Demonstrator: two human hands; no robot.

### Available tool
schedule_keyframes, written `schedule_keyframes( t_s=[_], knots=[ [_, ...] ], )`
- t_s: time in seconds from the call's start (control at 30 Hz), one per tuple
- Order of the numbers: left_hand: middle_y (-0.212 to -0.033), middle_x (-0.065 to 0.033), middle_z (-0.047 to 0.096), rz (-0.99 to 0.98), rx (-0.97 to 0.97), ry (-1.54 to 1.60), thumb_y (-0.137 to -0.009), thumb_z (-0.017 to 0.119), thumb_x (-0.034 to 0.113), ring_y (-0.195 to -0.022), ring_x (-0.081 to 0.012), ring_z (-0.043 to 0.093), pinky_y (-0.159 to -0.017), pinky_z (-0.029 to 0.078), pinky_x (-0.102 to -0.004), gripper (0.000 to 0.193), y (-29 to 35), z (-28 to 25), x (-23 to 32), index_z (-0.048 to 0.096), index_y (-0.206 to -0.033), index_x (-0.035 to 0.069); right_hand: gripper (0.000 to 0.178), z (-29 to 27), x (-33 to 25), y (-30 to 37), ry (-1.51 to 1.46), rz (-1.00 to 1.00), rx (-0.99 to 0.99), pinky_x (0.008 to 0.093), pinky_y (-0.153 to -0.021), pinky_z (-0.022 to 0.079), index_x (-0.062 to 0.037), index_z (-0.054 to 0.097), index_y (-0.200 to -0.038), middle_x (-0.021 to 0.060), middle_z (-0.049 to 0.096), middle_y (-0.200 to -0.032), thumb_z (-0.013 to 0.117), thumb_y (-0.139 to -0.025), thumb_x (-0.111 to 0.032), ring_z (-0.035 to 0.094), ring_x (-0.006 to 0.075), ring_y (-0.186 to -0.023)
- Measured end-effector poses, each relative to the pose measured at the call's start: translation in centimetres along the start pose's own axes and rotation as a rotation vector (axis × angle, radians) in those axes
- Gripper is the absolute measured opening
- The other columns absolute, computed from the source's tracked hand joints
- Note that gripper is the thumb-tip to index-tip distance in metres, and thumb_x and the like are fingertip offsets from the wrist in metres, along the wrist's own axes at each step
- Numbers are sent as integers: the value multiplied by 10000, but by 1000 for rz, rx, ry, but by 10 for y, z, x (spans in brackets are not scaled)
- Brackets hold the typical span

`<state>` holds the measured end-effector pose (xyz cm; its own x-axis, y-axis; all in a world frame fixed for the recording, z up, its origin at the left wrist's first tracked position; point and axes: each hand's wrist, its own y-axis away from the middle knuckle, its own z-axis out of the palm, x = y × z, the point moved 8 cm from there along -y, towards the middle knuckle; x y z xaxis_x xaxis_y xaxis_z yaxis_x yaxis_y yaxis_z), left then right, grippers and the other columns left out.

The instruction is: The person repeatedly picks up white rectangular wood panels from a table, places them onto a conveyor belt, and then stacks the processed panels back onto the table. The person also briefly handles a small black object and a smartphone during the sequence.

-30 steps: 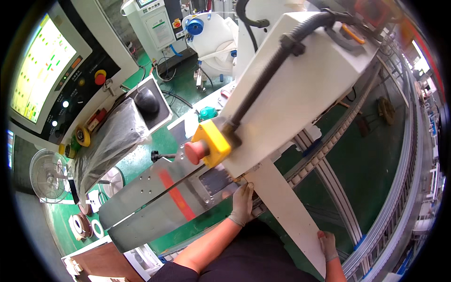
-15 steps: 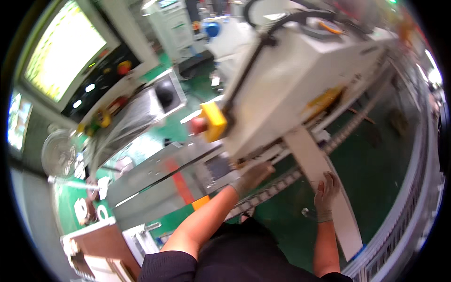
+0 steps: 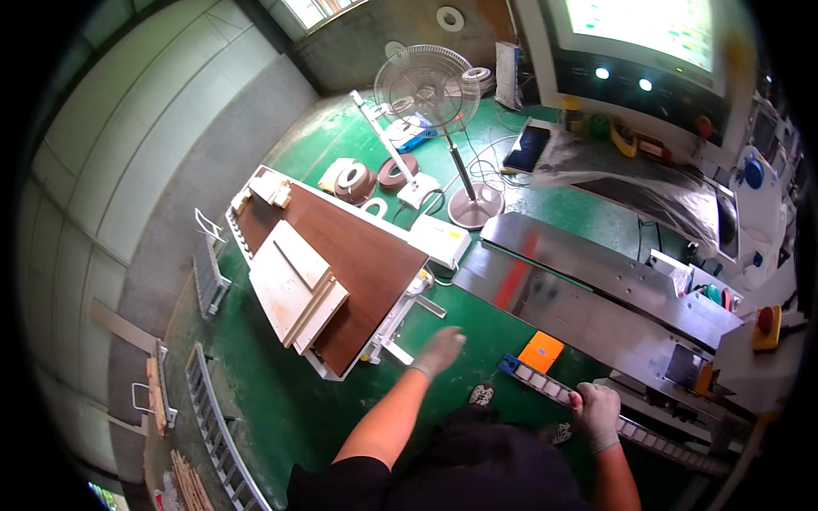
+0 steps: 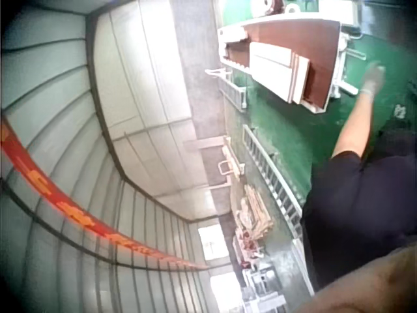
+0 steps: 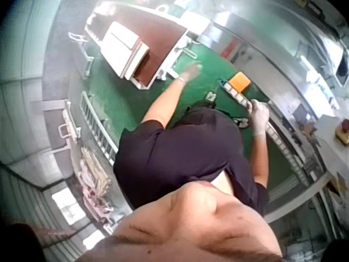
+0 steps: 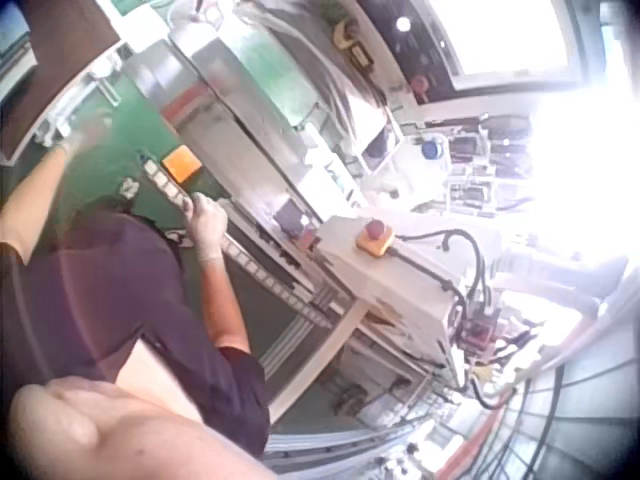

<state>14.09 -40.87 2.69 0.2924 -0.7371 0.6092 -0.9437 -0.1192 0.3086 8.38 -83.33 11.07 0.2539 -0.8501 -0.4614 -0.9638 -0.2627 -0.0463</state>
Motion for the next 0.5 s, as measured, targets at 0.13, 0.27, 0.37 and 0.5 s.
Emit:
schedule_keyframes(
  t_s=[0.13, 0.27, 0.37, 0.5],
  knots=[
    [-865, -91, 598, -14, 488, 211, -962, 558, 315, -814, -256, 559, -749, 446, -426, 295, -30, -112, -210, 660, -905, 43, 309, 30, -30, -32, 4, 38, 33, 510, -732, 509, -101, 708, -894, 136, 695, -807, 702, -946, -405, 680, 380, -799],
    [-642, 1, 489, -444, 721, 923, -894, 544, 199, -587, -135, 452, -566, 369, -364, 256, -59, -179, -353, 546, -650, 123, 385, 48, -61, -60, 42, 102, 67, 509, -693, 501, -73, 695, -850, 150, 673, -801, 622, -1006, -418, 666, 403, -780],
    [-881, -177, 670, -374, 1029, 400, -1024, 580, 279, -819, -294, 591, -830, 515, -441, 356, -27, -270, -475, 649, -936, -60, 433, 76, -73, -78, 7, 116, 51, 496, -728, 532, -62, 732, -904, 181, 701, -856, 567, -1044, -438, 686, 430, -833],
    [-1452, -294, 604, -620, 785, 199, -954, 645, 356, -1339, -439, 594, -1146, 456, -476, 629, -86, -329, -435, 572, -1477, 15, 515, 84, -57, -68, 146, 261, 8, 489, -758, 551, -35, 743, -935, 221, 715, -884, 525, -1067, -483, 703, 449, -865]
  ],
)
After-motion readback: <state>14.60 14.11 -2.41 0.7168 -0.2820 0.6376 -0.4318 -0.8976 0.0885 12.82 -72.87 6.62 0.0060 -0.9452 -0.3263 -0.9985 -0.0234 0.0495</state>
